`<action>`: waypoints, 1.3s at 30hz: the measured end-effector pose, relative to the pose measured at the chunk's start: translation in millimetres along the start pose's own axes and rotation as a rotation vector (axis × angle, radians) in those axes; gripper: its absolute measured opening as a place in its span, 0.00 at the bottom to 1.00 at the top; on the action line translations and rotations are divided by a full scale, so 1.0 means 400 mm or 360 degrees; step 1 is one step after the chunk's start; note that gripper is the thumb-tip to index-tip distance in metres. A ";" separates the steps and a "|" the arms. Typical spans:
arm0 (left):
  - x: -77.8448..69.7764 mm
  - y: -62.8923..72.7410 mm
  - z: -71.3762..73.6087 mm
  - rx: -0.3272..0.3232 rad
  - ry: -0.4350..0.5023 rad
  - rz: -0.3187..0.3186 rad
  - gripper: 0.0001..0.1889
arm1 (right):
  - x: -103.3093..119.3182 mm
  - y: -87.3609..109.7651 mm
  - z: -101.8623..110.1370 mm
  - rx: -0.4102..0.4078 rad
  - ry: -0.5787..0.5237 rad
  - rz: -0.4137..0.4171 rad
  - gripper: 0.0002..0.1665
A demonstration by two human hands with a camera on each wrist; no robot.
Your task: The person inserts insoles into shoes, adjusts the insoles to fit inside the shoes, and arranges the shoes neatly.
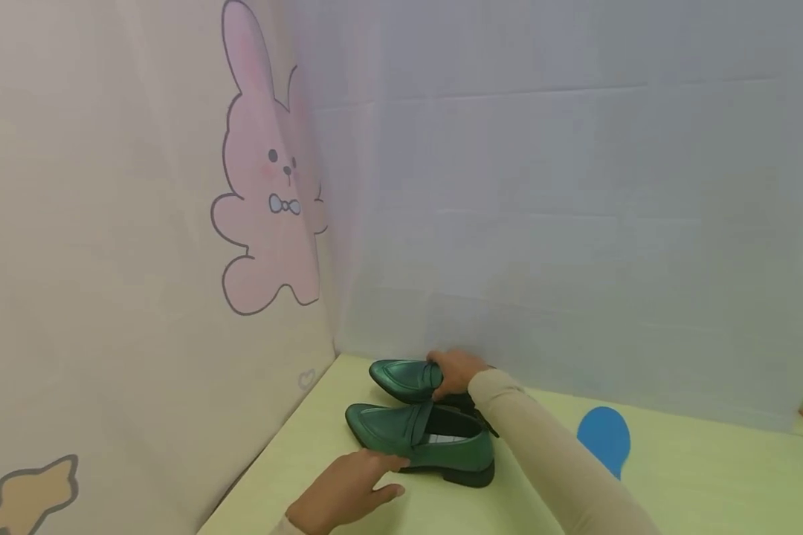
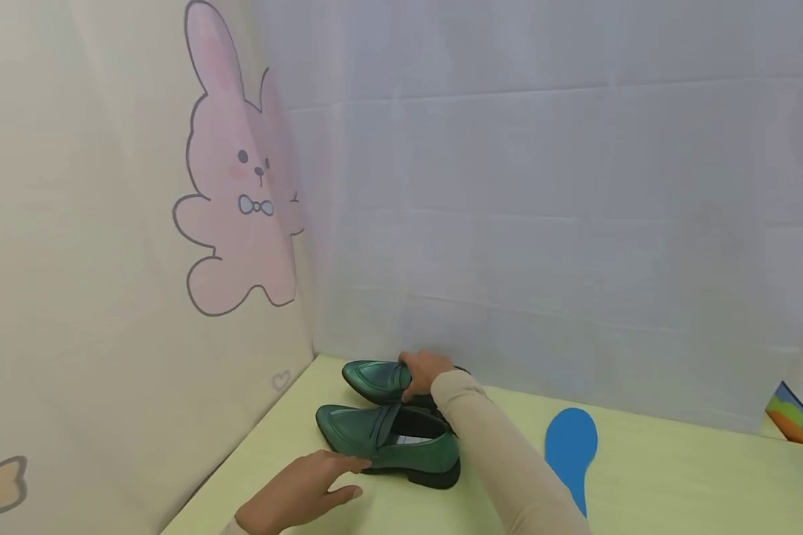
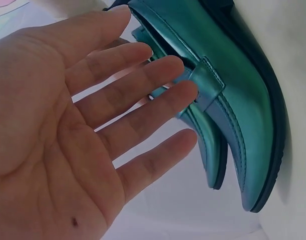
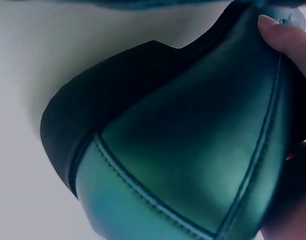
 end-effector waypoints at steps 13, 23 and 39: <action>0.011 0.005 -0.004 0.0092 0.0041 0.0108 0.20 | -0.045 -0.026 -0.034 0.0045 -0.0045 -0.0034 0.41; 0.023 -0.006 -0.024 0.0164 0.0054 0.0173 0.19 | -0.064 -0.041 -0.070 0.0149 -0.0093 -0.0044 0.41; -0.010 -0.008 -0.003 0.0097 0.0087 0.0105 0.20 | -0.090 -0.004 -0.046 0.0242 -0.0121 -0.0069 0.51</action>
Point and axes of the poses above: each hand's wrist, its own y-axis away from the middle knuckle, its own z-axis out of the back of the hand, x = y × z, the point moved 8 cm from there along -y, towards the middle knuckle, and after that the axes turned 6 degrees about z, right-handed, at the moved point
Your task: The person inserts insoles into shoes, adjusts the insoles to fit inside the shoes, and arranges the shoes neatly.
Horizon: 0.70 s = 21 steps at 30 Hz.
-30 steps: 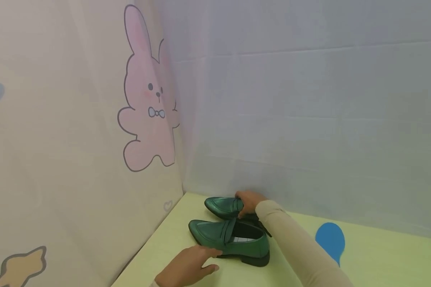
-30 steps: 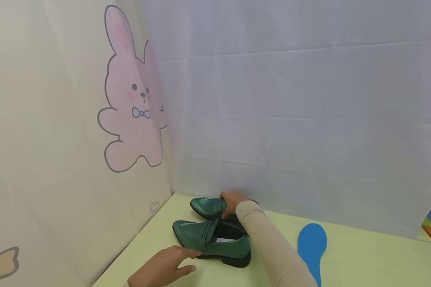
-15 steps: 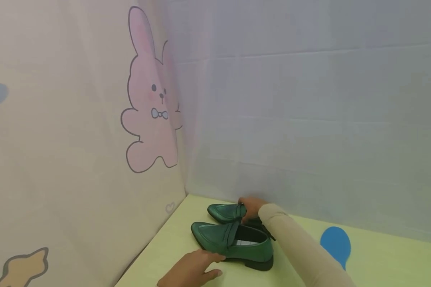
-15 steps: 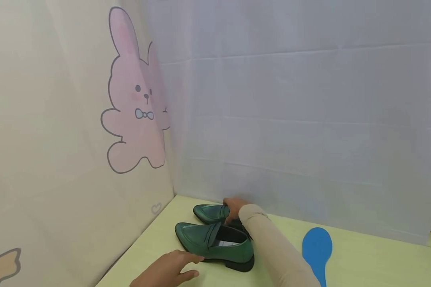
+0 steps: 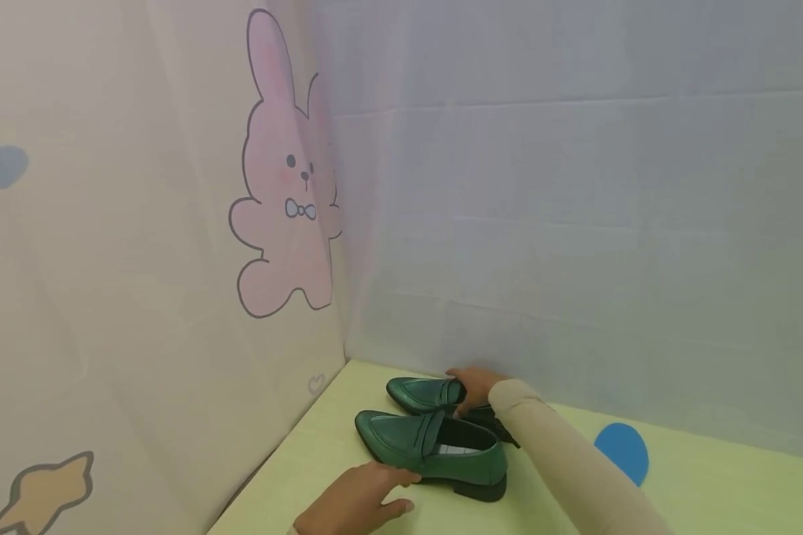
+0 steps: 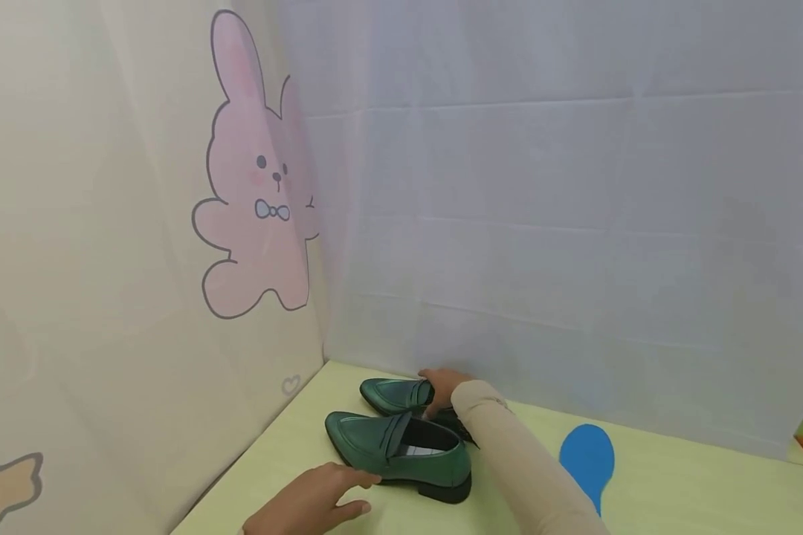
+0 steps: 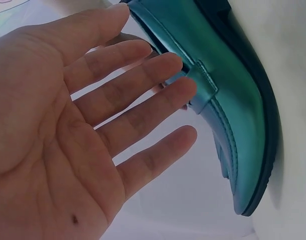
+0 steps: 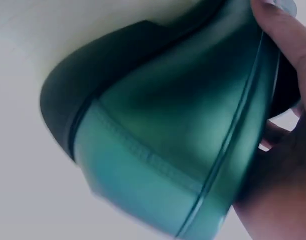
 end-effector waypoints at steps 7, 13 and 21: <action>-0.034 0.002 0.024 -0.0075 0.0011 -0.0158 0.19 | -0.027 0.079 0.036 0.0057 -0.0074 0.0008 0.54; -0.049 0.000 0.034 -0.0150 -0.0040 -0.0241 0.19 | -0.052 0.136 0.060 0.0006 -0.0101 0.0049 0.49; -0.070 -0.006 0.037 -0.0166 -0.0060 -0.0288 0.20 | -0.079 0.205 0.088 -0.0153 -0.0076 0.0154 0.42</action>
Point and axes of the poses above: each hand's wrist, its own y-axis away from the middle knuckle, its own z-axis out of the back of the hand, x = y × z, the point moved 8 cm from there along -y, towards the middle knuckle, and after that the axes turned 6 degrees about z, right-handed, at the moved point
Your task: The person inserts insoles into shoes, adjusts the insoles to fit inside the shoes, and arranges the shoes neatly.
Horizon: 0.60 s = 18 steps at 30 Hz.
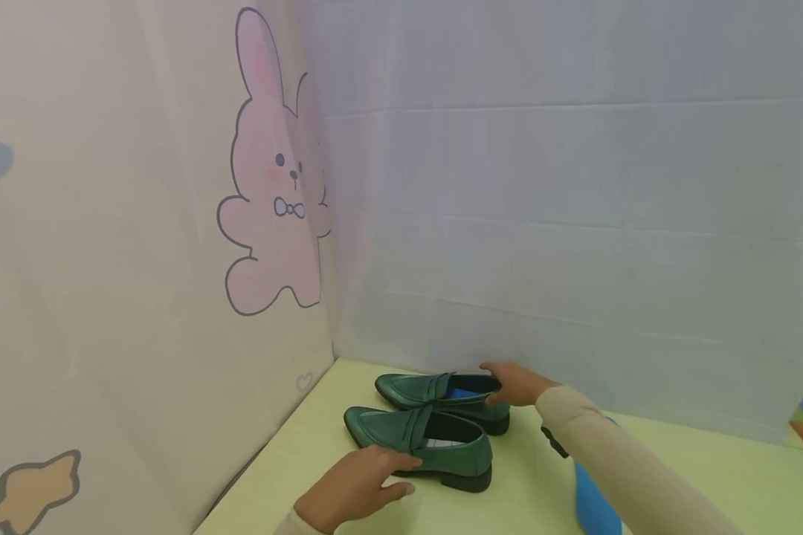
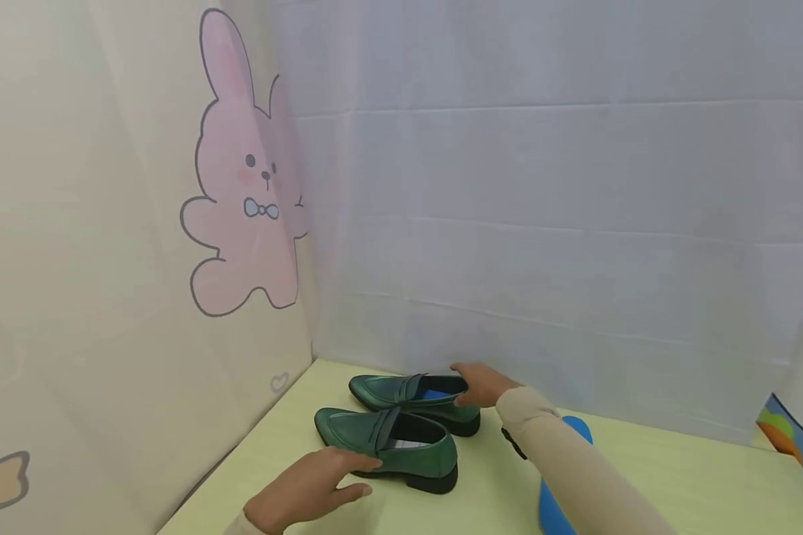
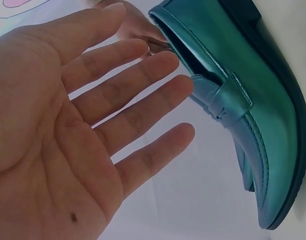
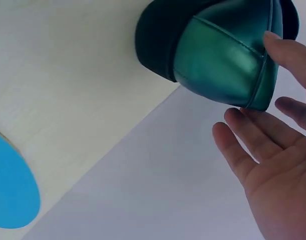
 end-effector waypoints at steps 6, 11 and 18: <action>-0.008 -0.010 -0.002 -0.0002 0.0043 -0.0061 0.19 | -0.020 0.053 0.007 -0.0079 -0.0089 -0.0007 0.40; -0.011 -0.022 0.005 -0.0025 0.0074 -0.0096 0.20 | -0.007 0.109 0.018 -0.0112 -0.0110 0.0009 0.38; -0.004 -0.036 0.024 -0.0137 -0.0022 -0.0111 0.22 | 0.028 0.181 0.025 -0.0125 -0.0067 0.0016 0.36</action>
Point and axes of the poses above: each hand's wrist, its own y-axis away from the middle knuckle, its own z-axis out of the back of the hand, x = y × z, the point moved 8 cm from there along -y, towards the middle knuckle, and after that the axes turned 6 degrees about z, right-handed, at the moved point
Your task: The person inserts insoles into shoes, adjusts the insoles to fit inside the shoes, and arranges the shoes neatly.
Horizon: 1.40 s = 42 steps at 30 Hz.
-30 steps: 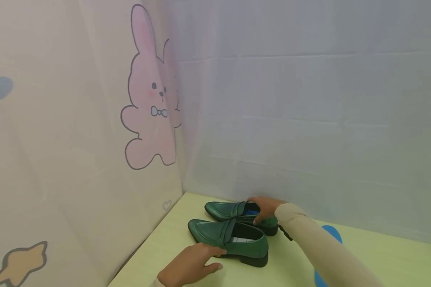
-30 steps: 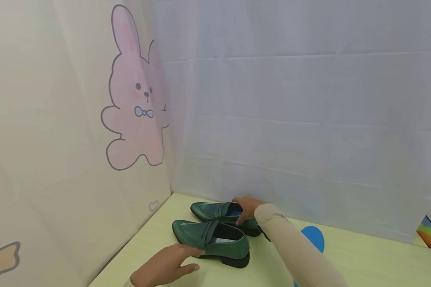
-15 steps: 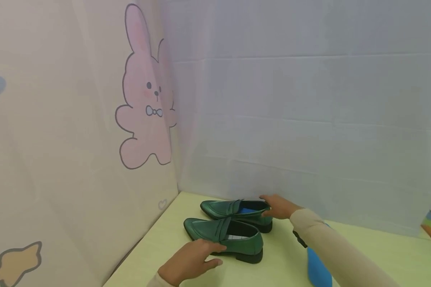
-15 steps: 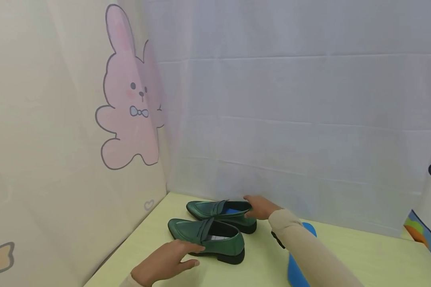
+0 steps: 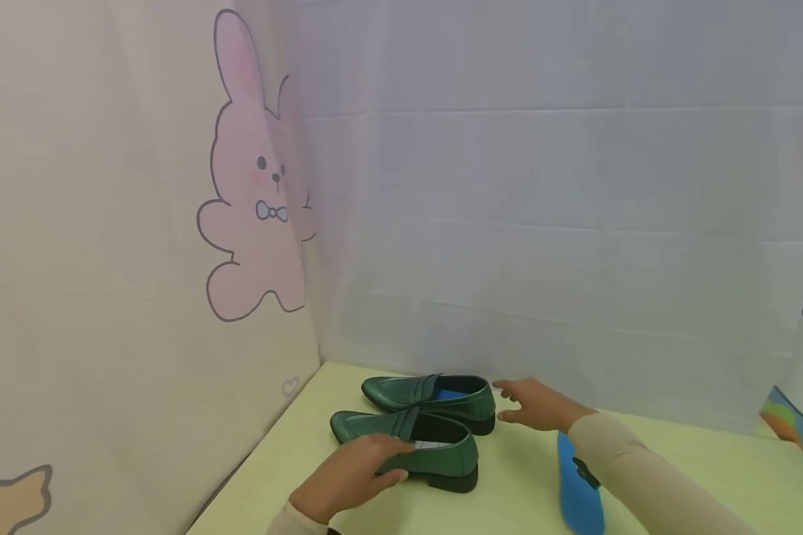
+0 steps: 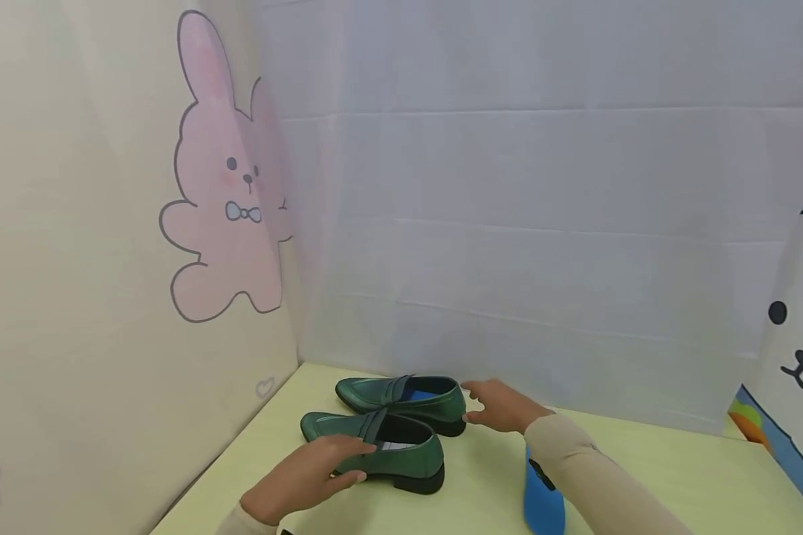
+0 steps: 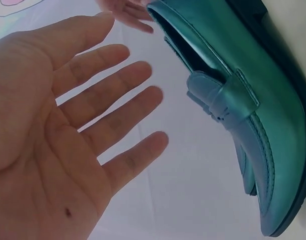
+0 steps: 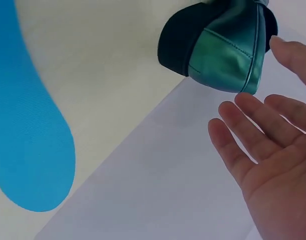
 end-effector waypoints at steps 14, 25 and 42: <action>0.078 -0.078 -0.009 -0.0078 0.0018 0.0059 0.59 | 0.041 0.182 0.029 -0.0015 -0.0080 -0.0096 0.37; 0.148 -0.148 -0.045 0.0121 0.0013 0.0173 0.63 | 0.024 0.254 0.048 -0.0063 -0.0057 -0.0192 0.37; 0.224 -0.147 -0.146 0.0250 0.0155 0.0311 0.61 | 0.044 0.329 0.004 -0.0166 0.0067 -0.0074 0.35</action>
Point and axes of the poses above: each hand's wrist, its own y-axis away from the middle knuckle, its own z-axis out of the back of the hand, x = y × z, the point moved 8 cm from there along -y, towards the middle knuckle, and after that the axes turned 6 degrees about z, right-handed, at the moved point
